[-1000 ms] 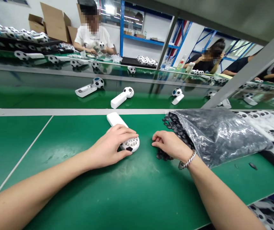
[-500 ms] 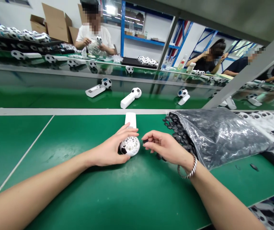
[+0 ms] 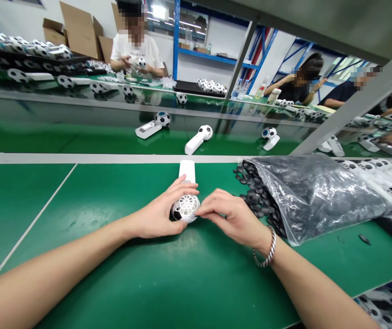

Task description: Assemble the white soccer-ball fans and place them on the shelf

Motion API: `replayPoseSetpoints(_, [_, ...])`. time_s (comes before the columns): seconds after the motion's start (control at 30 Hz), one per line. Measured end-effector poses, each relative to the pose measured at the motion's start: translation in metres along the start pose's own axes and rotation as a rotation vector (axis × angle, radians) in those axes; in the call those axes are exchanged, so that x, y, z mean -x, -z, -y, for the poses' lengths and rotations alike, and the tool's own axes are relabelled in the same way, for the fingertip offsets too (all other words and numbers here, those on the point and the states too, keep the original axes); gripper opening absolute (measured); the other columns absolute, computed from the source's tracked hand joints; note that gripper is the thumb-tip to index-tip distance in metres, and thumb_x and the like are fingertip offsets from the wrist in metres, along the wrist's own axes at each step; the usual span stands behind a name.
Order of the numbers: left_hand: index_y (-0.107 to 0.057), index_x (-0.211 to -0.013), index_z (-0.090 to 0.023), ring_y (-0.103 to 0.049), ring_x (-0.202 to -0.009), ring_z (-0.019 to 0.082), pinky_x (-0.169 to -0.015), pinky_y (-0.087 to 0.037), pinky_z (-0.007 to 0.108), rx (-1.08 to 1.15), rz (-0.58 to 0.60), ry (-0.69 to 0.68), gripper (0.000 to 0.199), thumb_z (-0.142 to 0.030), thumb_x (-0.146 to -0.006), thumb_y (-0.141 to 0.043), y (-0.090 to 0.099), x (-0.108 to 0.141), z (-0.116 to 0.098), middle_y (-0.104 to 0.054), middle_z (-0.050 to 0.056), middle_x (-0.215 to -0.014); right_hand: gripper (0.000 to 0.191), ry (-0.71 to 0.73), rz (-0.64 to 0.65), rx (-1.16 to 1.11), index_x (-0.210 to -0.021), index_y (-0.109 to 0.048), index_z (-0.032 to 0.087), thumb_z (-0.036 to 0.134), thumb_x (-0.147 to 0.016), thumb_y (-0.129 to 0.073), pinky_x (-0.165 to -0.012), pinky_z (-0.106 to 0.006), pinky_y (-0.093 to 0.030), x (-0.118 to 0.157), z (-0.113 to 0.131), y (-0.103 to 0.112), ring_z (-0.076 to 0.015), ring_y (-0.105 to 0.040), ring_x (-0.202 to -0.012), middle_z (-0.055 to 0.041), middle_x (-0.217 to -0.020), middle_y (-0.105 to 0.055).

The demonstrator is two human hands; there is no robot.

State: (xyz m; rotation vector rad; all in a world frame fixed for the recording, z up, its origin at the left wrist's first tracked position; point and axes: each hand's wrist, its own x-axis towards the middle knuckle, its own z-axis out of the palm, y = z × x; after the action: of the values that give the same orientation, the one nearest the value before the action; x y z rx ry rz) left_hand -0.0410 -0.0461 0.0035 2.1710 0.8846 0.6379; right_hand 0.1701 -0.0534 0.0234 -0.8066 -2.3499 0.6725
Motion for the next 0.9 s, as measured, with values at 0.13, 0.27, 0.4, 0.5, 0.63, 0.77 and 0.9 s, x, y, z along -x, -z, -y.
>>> replayPoseSetpoints(0.13, [-0.04, -0.121, -0.025, -0.003, -0.134, 0.025, -0.107, -0.017, 0.05, 0.006, -0.036, 0.015, 0.06, -0.021, -0.066, -0.063, -0.005, -0.002, 0.0, -0.032, 0.004, -0.138, 0.021, 0.039, 0.006, 0.021, -0.09, -0.062, 0.026, 0.015, -0.086, -0.044, -0.077, -0.032, -0.045, 0.0, -0.002, -0.008, -0.0145, -0.054, -0.083, -0.0008, -0.087, -0.063])
replayPoseSetpoints(0.27, [-0.045, -0.115, -0.022, -0.005, -0.134, 0.025, -0.107, -0.019, 0.048, -0.008, -0.117, 0.038, 0.052, -0.03, -0.068, -0.065, -0.012, -0.004, -0.001, -0.038, 0.005, -0.134, 0.011, -0.012, -0.082, -0.008, -0.087, -0.057, 0.023, 0.017, -0.084, -0.049, -0.077, -0.031, -0.045, -0.001, -0.001, -0.017, -0.0137, -0.053, -0.077, 0.0003, -0.082, -0.063])
replayPoseSetpoints(0.4, [-0.044, -0.115, -0.022, -0.005, -0.134, 0.024, -0.107, -0.02, 0.047, -0.018, -0.119, 0.077, 0.047, -0.023, -0.07, -0.06, -0.014, -0.005, -0.006, -0.042, 0.004, -0.131, 0.019, -0.135, -0.182, -0.062, -0.092, -0.052, 0.022, 0.022, -0.076, -0.061, -0.074, -0.03, -0.047, -0.002, -0.005, -0.02, -0.0152, -0.052, -0.086, -0.002, -0.09, -0.056])
replayPoseSetpoints(0.5, [-0.043, -0.116, -0.023, -0.004, -0.134, 0.024, -0.106, -0.021, 0.048, -0.03, -0.119, 0.094, 0.047, -0.021, -0.071, -0.058, -0.013, -0.004, -0.008, -0.039, 0.004, -0.133, 0.037, -0.241, -0.132, -0.196, -0.109, -0.045, 0.023, 0.025, -0.076, -0.061, -0.071, -0.029, -0.051, -0.001, -0.01, -0.022, -0.0173, -0.05, -0.099, -0.0056, -0.108, -0.048])
replayPoseSetpoints(0.63, [-0.043, -0.117, -0.023, -0.005, -0.134, 0.025, -0.106, -0.023, 0.048, -0.048, -0.126, 0.067, 0.046, -0.023, -0.073, -0.057, -0.013, -0.004, -0.009, -0.037, 0.005, -0.135, 0.04, -0.294, -0.037, -0.341, -0.118, -0.037, 0.025, 0.025, -0.081, -0.053, -0.074, -0.03, -0.053, 0.0, -0.015, -0.025, -0.0176, -0.05, -0.104, -0.0076, -0.117, -0.042])
replayPoseSetpoints(0.77, [-0.042, -0.118, -0.022, -0.007, -0.134, 0.025, -0.106, -0.023, 0.049, -0.051, -0.14, 0.049, 0.047, -0.023, -0.073, -0.056, -0.016, -0.005, -0.007, -0.04, 0.005, -0.133, 0.04, -0.28, -0.031, -0.37, -0.118, -0.038, 0.025, 0.027, -0.082, -0.053, -0.073, -0.03, -0.054, -0.001, -0.017, -0.026, -0.0182, -0.05, -0.104, -0.008, -0.117, -0.041])
replayPoseSetpoints(0.9, [-0.046, -0.114, -0.022, -0.009, -0.134, 0.025, -0.106, -0.022, 0.048, -0.04, -0.186, 0.065, 0.045, -0.021, -0.07, -0.057, -0.019, -0.005, -0.006, -0.046, 0.005, -0.128, 0.041, -0.268, -0.016, -0.392, -0.12, -0.037, 0.025, 0.027, -0.082, -0.052, -0.072, -0.029, -0.055, -0.002, -0.018, -0.024, -0.0189, -0.049, -0.105, -0.008, -0.117, -0.04])
